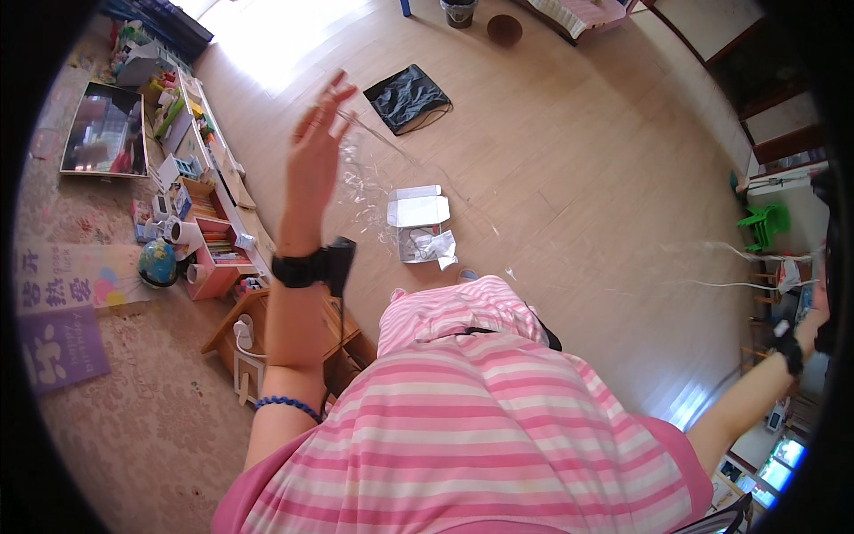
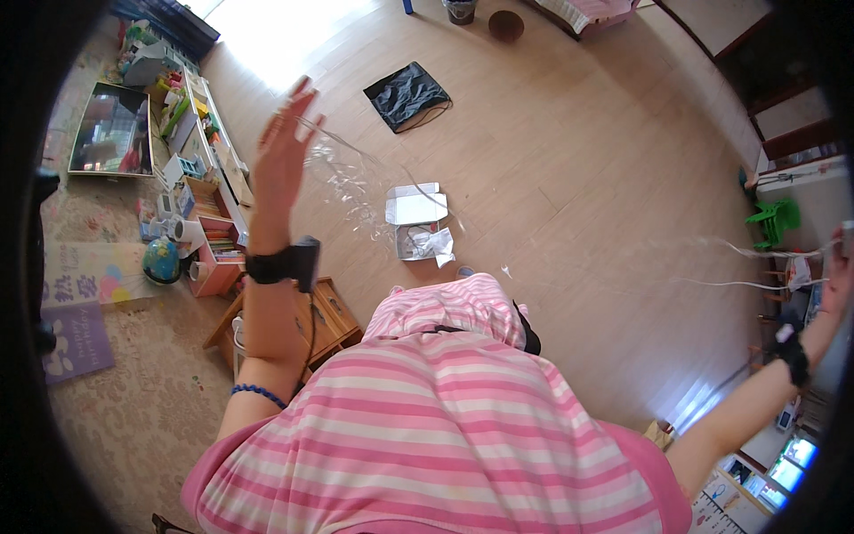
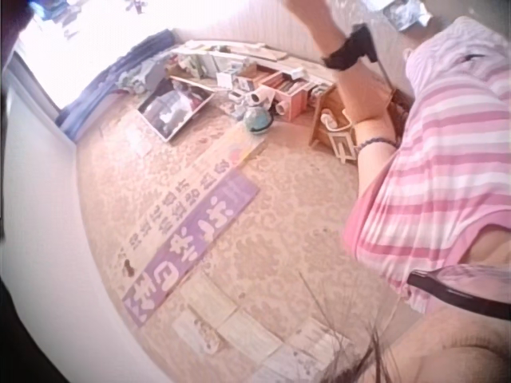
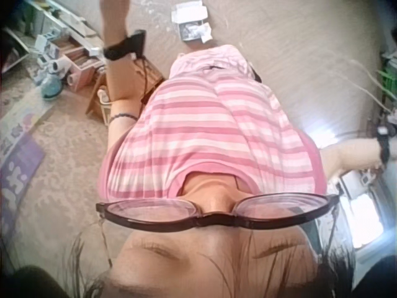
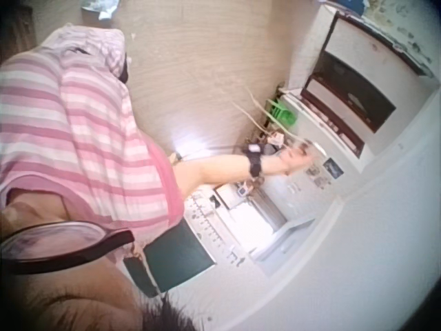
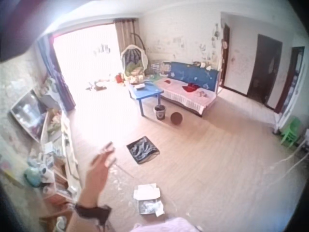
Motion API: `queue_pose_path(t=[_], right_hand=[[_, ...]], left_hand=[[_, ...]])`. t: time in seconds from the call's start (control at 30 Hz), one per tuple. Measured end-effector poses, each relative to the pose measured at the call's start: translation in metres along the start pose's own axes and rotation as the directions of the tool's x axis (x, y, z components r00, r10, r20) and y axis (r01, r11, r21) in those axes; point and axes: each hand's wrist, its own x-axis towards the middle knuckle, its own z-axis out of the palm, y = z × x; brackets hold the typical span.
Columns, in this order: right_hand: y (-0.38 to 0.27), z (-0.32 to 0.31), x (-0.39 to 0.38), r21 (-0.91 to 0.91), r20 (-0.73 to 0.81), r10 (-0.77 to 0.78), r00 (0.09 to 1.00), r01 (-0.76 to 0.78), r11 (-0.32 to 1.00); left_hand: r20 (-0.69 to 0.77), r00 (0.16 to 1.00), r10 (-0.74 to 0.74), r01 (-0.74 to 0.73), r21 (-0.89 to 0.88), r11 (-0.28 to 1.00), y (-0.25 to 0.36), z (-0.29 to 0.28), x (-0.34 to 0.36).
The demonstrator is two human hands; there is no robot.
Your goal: The person untangles a string of small lights, retrieves red-handled pliers from a cabinet, and sits on a chair to cut and strip sections of the wire. The person continues to manipulate the wire ends with the pliers.
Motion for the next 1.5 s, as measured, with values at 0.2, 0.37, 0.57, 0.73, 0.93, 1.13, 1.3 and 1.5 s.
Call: queue_pose_path(t=[0.2, 0.37, 0.57, 0.73, 0.93, 1.13, 1.3, 1.5], right_hand=[[0.222, 0.018, -0.108, -0.036, -0.120, 0.348, 0.930, -0.354, 0.935], [0.361, 0.083, -0.221, 0.148, -0.187, 0.642, 0.743, -0.625, 0.767], [0.521, 0.088, -0.353, 0.551, -0.231, 0.906, 0.355, -0.720, 0.422], [0.576, 0.127, -0.400, -0.387, -0.385, 0.922, 0.043, -0.914, -0.119], [0.320, 0.312, -0.205, 0.047, 0.516, 0.270, 0.813, -0.342, 0.939], [0.024, 0.433, -0.148, 0.121, 0.608, -0.215, 0.764, 0.178, 0.976], [-0.035, 0.417, -0.134, -0.158, 0.703, 0.077, 0.707, 0.049, 0.986], [-0.024, 0.420, -0.131, -0.350, 0.773, 0.233, 0.590, 0.090, 0.933]], left_hand=[[0.276, 0.935, 0.222, -0.354, 0.699, 0.621, 0.091, 0.025, 0.033], [0.398, 0.881, 0.255, -0.470, 0.792, 0.389, 0.111, 0.051, 0.052], [0.483, 0.818, 0.312, -0.567, 0.769, 0.295, 0.111, 0.096, 0.055], [0.507, 0.805, 0.308, -0.591, 0.732, 0.339, 0.105, 0.150, 0.055], [0.569, 0.790, 0.229, -0.611, 0.697, 0.375, 0.102, 0.223, 0.034], [0.759, 0.606, 0.238, -0.787, 0.531, 0.315, 0.112, 0.278, 0.028], [0.712, 0.683, -0.164, -0.110, 0.322, 0.940, 0.097, 0.221, 0.046], [0.605, 0.567, -0.560, 0.180, 0.572, 0.800, -0.073, 0.198, 0.006]])
